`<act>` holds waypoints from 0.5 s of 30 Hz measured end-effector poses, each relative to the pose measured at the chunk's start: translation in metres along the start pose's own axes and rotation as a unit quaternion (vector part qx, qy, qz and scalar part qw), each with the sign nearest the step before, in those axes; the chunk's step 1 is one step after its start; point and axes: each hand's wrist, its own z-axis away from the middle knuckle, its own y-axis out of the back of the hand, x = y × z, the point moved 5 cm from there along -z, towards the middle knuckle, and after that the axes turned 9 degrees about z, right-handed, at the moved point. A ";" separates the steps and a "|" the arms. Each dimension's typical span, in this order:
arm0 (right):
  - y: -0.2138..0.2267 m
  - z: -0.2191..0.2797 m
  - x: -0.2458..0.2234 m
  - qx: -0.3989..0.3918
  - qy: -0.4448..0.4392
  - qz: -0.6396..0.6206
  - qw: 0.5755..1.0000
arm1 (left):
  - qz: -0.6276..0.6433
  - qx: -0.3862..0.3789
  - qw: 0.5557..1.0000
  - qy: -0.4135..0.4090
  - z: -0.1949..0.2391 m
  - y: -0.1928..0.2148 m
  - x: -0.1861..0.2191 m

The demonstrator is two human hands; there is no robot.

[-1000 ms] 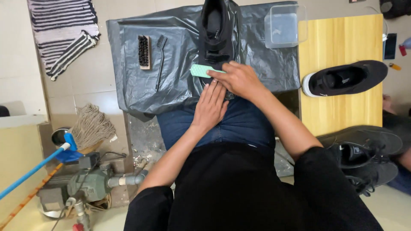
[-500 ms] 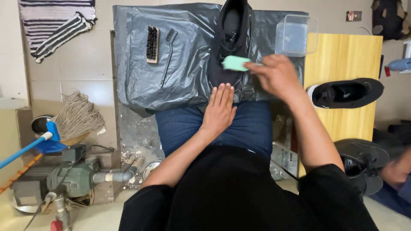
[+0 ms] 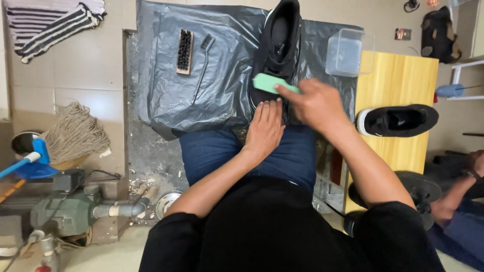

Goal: The person scrubs a black shoe with a green brush, focusing on the upper and side areas. They hold the shoe steady with one hand while scrubbing with the other, occasionally repositioning the shoe to access different parts.

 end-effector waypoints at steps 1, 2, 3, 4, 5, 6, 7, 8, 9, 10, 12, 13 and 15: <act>-0.003 -0.011 -0.008 -0.001 0.002 0.000 1.000 | 0.001 0.000 1.000 0.002 -0.005 -0.005 -0.001; -0.005 -0.022 -0.019 0.005 0.033 0.035 0.999 | 0.018 -0.003 1.000 0.002 -0.010 -0.010 0.000; -0.008 -0.034 -0.032 0.013 0.063 0.070 0.995 | 0.033 -0.006 0.999 0.002 -0.015 -0.014 -0.002; -0.006 -0.042 -0.029 0.014 0.065 0.069 0.995 | 0.032 -0.006 0.999 0.005 -0.013 -0.026 -0.003; -0.008 -0.052 -0.027 -0.003 0.090 0.081 0.993 | 0.040 -0.003 0.999 0.005 -0.015 -0.039 -0.005; -0.009 -0.063 -0.025 -0.020 0.115 0.094 0.989 | 0.048 0.000 0.999 0.006 -0.017 -0.052 -0.007; 0.004 -0.080 -0.013 -0.019 0.120 0.095 0.988 | 0.048 0.003 0.999 0.010 -0.020 -0.038 -0.009; 0.007 -0.096 -0.001 -0.112 0.141 0.156 0.971 | -0.013 -0.011 1.000 0.022 -0.022 -0.026 -0.012; 0.010 -0.107 0.013 -0.206 0.156 0.215 0.942 | -0.071 -0.027 0.997 0.031 -0.024 -0.015 -0.012; 0.009 -0.113 0.025 -0.208 0.159 0.217 0.940 | -0.068 -0.026 0.997 0.032 -0.024 -0.014 -0.012; 0.010 -0.127 0.051 -0.193 0.149 0.364 0.899 | -0.082 -0.026 0.996 0.035 -0.022 -0.012 -0.015; 0.011 -0.126 0.050 -0.191 0.152 0.366 0.898 | -0.081 -0.024 0.996 0.037 -0.023 -0.011 -0.015; 0.019 -0.127 0.044 -0.114 0.133 0.320 0.931 | -0.090 -0.027 0.995 0.035 -0.022 -0.010 -0.015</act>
